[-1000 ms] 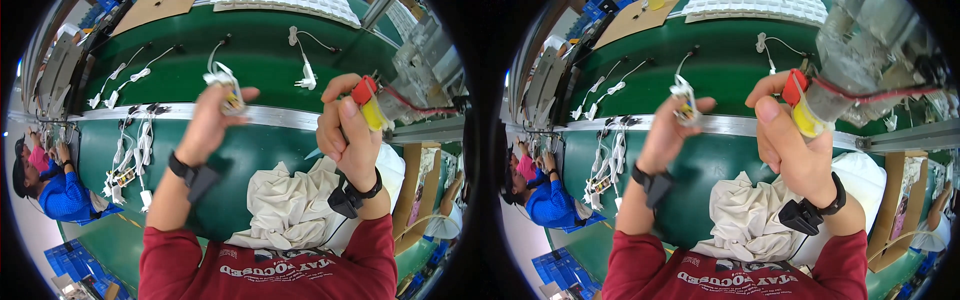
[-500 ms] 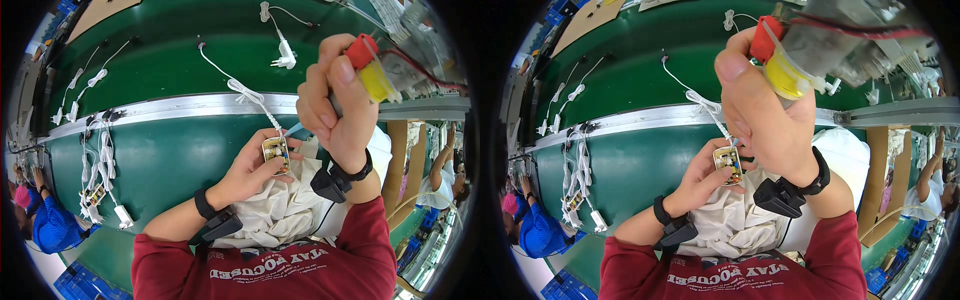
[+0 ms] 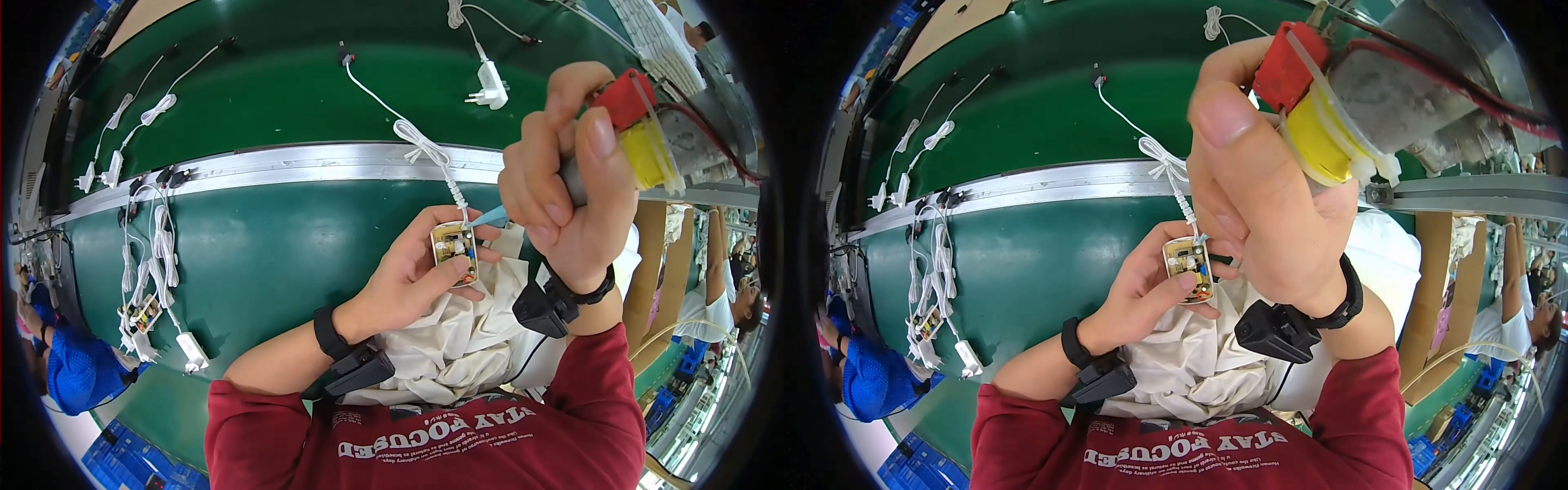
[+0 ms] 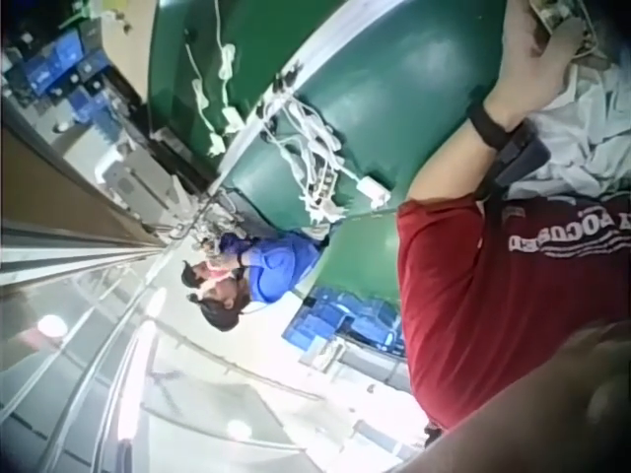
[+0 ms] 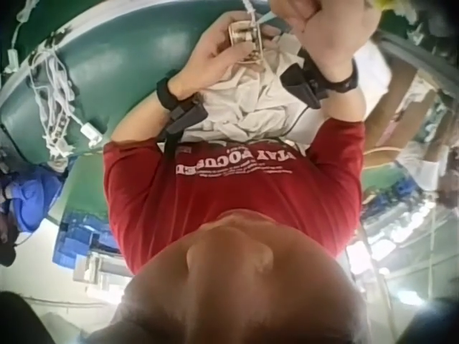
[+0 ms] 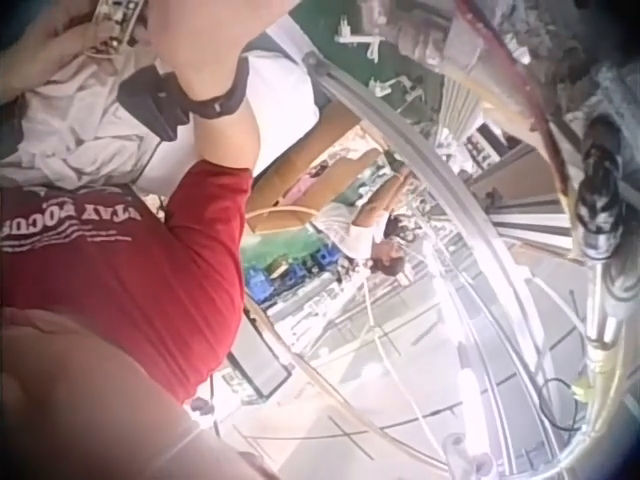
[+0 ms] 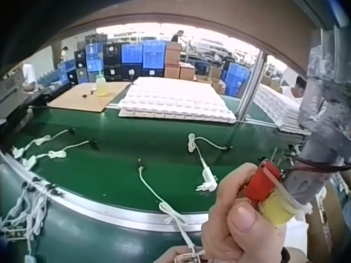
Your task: Use a powered electric screwdriver to fasten components onto small circuit boards on an assembly line.
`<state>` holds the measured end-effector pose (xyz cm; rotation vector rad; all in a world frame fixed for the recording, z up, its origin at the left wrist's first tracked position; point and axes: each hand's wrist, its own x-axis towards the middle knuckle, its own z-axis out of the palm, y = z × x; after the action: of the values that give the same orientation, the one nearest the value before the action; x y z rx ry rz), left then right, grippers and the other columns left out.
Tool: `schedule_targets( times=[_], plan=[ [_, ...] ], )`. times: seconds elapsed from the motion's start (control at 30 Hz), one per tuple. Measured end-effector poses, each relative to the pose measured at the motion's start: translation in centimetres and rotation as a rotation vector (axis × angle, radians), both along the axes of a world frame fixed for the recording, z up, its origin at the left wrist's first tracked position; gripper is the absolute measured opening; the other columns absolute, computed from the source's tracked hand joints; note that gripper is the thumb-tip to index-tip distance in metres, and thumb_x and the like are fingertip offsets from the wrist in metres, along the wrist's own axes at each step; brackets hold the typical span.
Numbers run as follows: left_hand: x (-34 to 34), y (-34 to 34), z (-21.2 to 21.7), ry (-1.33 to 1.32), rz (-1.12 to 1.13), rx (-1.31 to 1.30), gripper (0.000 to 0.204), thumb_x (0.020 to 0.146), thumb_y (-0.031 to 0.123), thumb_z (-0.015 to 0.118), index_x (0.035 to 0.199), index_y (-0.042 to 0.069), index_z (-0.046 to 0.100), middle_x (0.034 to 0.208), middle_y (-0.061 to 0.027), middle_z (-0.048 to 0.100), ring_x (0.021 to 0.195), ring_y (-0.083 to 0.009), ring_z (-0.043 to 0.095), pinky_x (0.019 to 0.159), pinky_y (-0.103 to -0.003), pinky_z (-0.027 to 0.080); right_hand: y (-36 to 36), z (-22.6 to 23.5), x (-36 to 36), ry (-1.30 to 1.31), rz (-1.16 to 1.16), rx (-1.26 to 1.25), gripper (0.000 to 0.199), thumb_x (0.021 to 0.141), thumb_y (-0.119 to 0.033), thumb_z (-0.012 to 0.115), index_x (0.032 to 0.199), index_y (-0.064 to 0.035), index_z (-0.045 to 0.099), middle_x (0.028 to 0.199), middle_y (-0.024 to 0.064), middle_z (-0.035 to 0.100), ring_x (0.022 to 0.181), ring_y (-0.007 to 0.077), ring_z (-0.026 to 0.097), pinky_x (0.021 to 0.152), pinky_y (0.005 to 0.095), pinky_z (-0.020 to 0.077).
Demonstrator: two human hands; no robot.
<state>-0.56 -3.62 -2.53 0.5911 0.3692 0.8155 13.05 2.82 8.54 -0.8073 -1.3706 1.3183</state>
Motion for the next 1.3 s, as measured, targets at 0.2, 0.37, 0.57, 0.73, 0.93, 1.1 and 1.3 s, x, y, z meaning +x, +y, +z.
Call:
schedule_targets(
  times=[0.2,0.37,0.57,0.73,0.93,1.1,1.3],
  plan=[
    [-0.2,0.1,-0.3,0.055,0.063,-0.093,0.039,0.093,0.003,0.043,0.131,0.007,0.032,0.127,-0.0136,0.047,0.114,-0.0216,0.052,0.084,-0.035,0.054,-1.0,1.0,-0.5,-0.071,-0.03,-0.021,0.029,0.098,-0.037,0.036,0.099,-0.0078,0.036,0.046,-0.0033,0.032,0.033,0.0049,0.026,0.033,0.02,0.022],
    [-0.9,0.4,0.0,0.014,0.129,-0.174,0.036,0.094,0.005,0.041,0.13,0.006,0.035,0.125,-0.0132,0.048,0.114,-0.0223,0.053,0.084,-0.036,0.055,-2.1,0.5,-0.9,-0.006,0.016,-0.042,0.029,0.097,-0.038,0.037,0.096,-0.0091,0.034,0.047,-0.003,0.033,0.034,0.0048,0.026,0.033,0.0198,0.0226],
    [-1.2,0.2,0.0,-0.024,0.134,-0.179,0.036,0.094,0.005,0.041,0.13,0.006,0.036,0.124,-0.0134,0.049,0.114,-0.023,0.053,0.082,-0.036,0.056,-2.4,0.0,-1.1,0.007,0.025,-0.043,0.029,0.097,-0.038,0.04,0.092,-0.0106,0.033,0.047,-0.0027,0.034,0.034,0.0049,0.027,0.033,0.0196,0.0233],
    [-1.1,0.1,-0.1,-0.045,0.148,-0.18,0.036,0.094,0.005,0.04,0.13,0.006,0.036,0.123,-0.0136,0.05,0.113,-0.0234,0.053,0.081,-0.035,0.056,-2.4,0.0,-0.9,0.03,0.07,-0.067,0.03,0.097,-0.039,0.039,0.091,-0.0109,0.032,0.048,-0.0027,0.034,0.034,0.005,0.028,0.033,0.0196,0.0232],
    [-1.3,0.2,-0.3,-0.066,0.128,-0.172,0.037,0.095,0.006,0.039,0.131,0.006,0.034,0.126,-0.0144,0.047,0.117,-0.0245,0.051,0.087,-0.039,0.054,-2.2,0.8,-1.1,-0.066,0.056,-0.061,0.031,0.096,-0.041,0.04,0.092,-0.0106,0.032,0.047,-0.0027,0.034,0.034,0.005,0.028,0.033,0.0203,0.0238],
    [-1.2,0.1,-0.6,-0.246,0.088,-0.222,0.039,0.095,0.01,0.037,0.134,0.006,0.03,0.132,-0.015,0.04,0.122,-0.0248,0.045,0.096,-0.044,0.046,-2.7,0.3,-1.3,-0.047,0.075,-0.038,0.032,0.095,-0.04,0.043,0.092,-0.0105,0.032,0.047,-0.0021,0.035,0.033,0.0057,0.029,0.033,0.0211,0.024],
    [-1.6,0.2,-0.7,-0.381,0.025,-0.268,0.042,0.096,0.017,0.039,0.134,0.005,0.028,0.136,-0.0148,0.037,0.123,-0.0238,0.044,0.102,-0.047,0.04,-2.5,-0.8,-1.4,-0.035,0.148,0.039,0.033,0.094,-0.04,0.047,0.091,-0.011,0.032,0.047,-0.001,0.035,0.033,0.0066,0.029,0.032,0.0219,0.0242]
  ],
)
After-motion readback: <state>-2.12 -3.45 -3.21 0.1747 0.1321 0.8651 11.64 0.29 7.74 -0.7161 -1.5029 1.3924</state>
